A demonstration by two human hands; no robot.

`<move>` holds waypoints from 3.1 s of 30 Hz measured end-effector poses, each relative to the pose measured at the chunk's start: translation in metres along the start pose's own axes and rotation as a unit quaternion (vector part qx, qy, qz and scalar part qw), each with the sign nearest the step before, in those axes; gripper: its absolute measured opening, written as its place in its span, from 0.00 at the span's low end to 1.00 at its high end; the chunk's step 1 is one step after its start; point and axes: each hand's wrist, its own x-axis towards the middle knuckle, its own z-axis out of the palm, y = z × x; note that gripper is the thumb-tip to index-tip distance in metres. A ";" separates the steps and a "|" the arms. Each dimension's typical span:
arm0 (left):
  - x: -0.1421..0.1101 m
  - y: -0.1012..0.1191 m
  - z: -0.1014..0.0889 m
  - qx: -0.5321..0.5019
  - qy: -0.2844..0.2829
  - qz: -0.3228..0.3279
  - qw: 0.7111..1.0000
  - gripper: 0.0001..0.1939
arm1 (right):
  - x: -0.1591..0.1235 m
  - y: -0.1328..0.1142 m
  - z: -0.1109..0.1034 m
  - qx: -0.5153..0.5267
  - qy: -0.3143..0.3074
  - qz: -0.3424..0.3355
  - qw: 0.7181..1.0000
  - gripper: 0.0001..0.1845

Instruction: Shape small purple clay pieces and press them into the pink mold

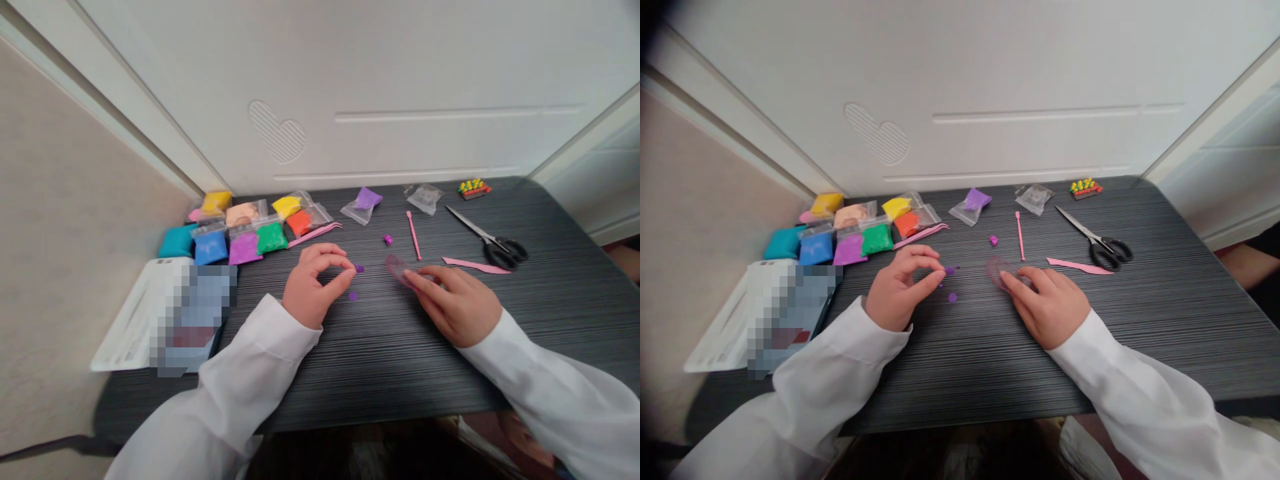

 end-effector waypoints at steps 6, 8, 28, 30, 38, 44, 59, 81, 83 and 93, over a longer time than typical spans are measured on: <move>0.002 -0.007 -0.001 -0.055 -0.005 -0.024 0.998 0.04 | -0.012 0.008 0.001 -0.056 -0.019 -0.026 0.998 0.22; 0.001 -0.002 -0.003 -0.014 0.016 0.005 1.000 0.03 | -0.007 0.004 -0.003 -0.007 0.004 -0.011 1.000 0.19; -0.014 0.004 -0.014 0.246 0.076 0.338 0.906 0.12 | 0.056 -0.043 0.008 0.724 -0.171 0.292 0.601 0.11; -0.013 0.004 -0.014 0.246 0.068 0.331 0.908 0.12 | 0.056 -0.043 0.009 0.721 -0.158 0.287 0.610 0.11; -0.005 0.015 -0.007 0.126 0.016 0.111 0.986 0.06 | 0.054 -0.040 0.011 0.701 -0.110 0.255 0.657 0.10; -0.004 0.012 -0.003 0.024 -0.062 0.044 0.997 0.08 | 0.053 -0.041 0.013 0.700 -0.089 0.243 0.665 0.09; -0.004 0.009 -0.002 -0.016 -0.054 0.014 0.998 0.04 | 0.054 -0.049 0.005 0.624 -0.027 0.195 0.757 0.06; -0.003 0.012 -0.001 0.013 -0.066 0.021 0.997 0.03 | 0.052 -0.047 0.003 0.534 -0.011 0.142 0.834 0.08; -0.003 0.012 -0.002 0.013 -0.068 0.022 0.997 0.03 | 0.052 -0.046 0.003 0.517 -0.005 0.129 0.846 0.07; -0.003 0.013 -0.002 0.010 -0.072 0.018 0.997 0.03 | 0.052 -0.047 0.002 0.532 -0.015 0.153 0.833 0.09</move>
